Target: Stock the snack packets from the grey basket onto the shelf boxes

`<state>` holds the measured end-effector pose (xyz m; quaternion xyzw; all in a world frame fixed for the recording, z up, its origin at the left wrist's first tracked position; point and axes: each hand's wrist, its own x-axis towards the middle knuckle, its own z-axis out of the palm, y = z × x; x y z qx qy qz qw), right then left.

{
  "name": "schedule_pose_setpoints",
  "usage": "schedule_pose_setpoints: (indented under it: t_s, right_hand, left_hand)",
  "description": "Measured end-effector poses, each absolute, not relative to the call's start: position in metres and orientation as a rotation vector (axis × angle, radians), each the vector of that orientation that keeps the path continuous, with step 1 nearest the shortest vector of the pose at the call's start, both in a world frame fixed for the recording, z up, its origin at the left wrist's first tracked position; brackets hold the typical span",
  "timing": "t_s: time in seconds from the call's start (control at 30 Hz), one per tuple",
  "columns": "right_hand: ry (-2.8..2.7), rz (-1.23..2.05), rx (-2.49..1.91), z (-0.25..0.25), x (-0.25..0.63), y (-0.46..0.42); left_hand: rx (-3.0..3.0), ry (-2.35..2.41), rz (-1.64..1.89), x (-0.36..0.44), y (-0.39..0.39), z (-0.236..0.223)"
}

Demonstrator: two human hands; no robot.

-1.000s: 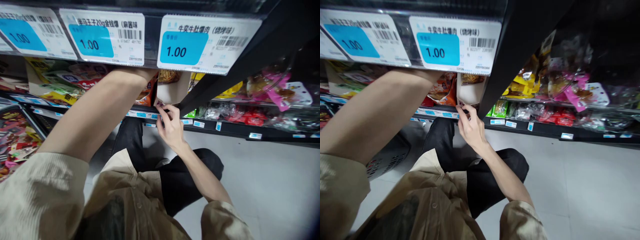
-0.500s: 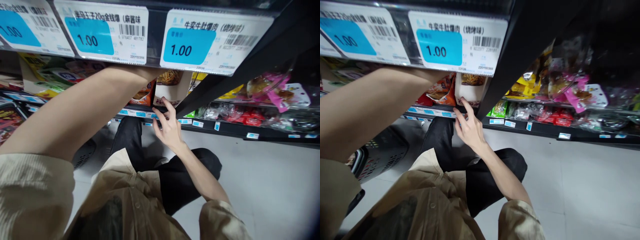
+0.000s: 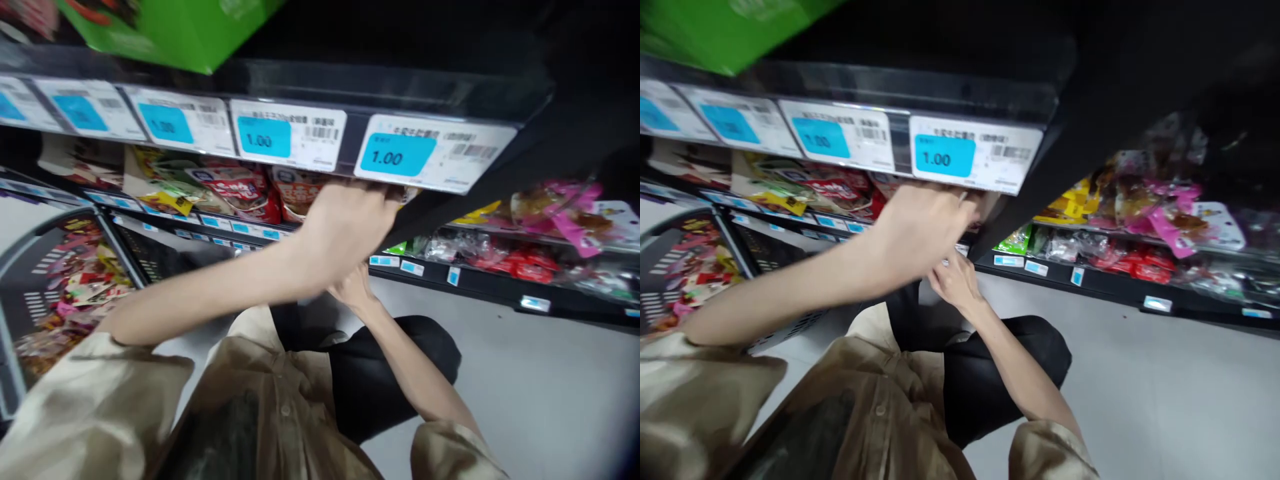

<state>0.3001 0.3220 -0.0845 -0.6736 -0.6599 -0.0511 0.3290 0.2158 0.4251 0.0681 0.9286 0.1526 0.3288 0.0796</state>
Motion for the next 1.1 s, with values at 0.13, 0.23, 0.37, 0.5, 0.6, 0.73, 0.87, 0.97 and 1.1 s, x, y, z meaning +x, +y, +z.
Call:
schedule_pose_setpoints:
  t_s: [0.13, 0.23, 0.37, 0.5, 0.6, 0.73, 0.87, 0.97, 1.1]
  right_hand:
    - [-1.891, 0.016, -1.480, -0.088, 0.300, 0.320]
    - [-2.036, 0.109, -1.245, -0.097, 0.302, 0.328]
    - [-2.141, 0.210, -1.262, -0.122, 0.303, 0.347]
    - [-2.179, 0.281, -1.324, -0.148, 0.303, 0.356]
    - [-2.176, 0.334, -1.436, -0.173, 0.309, 0.359]
    - [-2.184, 0.506, -1.562, -0.209, 0.322, 0.366]
    - [-2.204, 0.709, -1.660, -0.231, 0.330, 0.373]
    - [-2.196, 0.795, -1.718, -0.233, 0.329, 0.375]
    - [-2.176, 0.830, -1.749, -0.228, 0.325, 0.375]
  left_hand:
    - [3.089, -0.108, 0.528, 0.144, 0.392, 0.067]
    - [3.041, -0.304, 0.152, 0.076, 0.365, 0.025]
    - [2.940, 0.182, -0.237, -0.011, 0.342, -0.040]
    - [2.799, 0.716, -0.134, -0.082, 0.336, -0.060]
    - [2.723, 1.138, 0.088, -0.132, 0.350, -0.053]
    - [2.347, 1.856, 0.543, -0.205, 0.391, -0.044]
    - [1.776, 2.471, 0.625, -0.271, 0.430, -0.043]
    - [1.509, 2.576, 0.433, -0.302, 0.446, -0.048]
    - [1.335, 2.534, 0.294, -0.321, 0.450, -0.055]
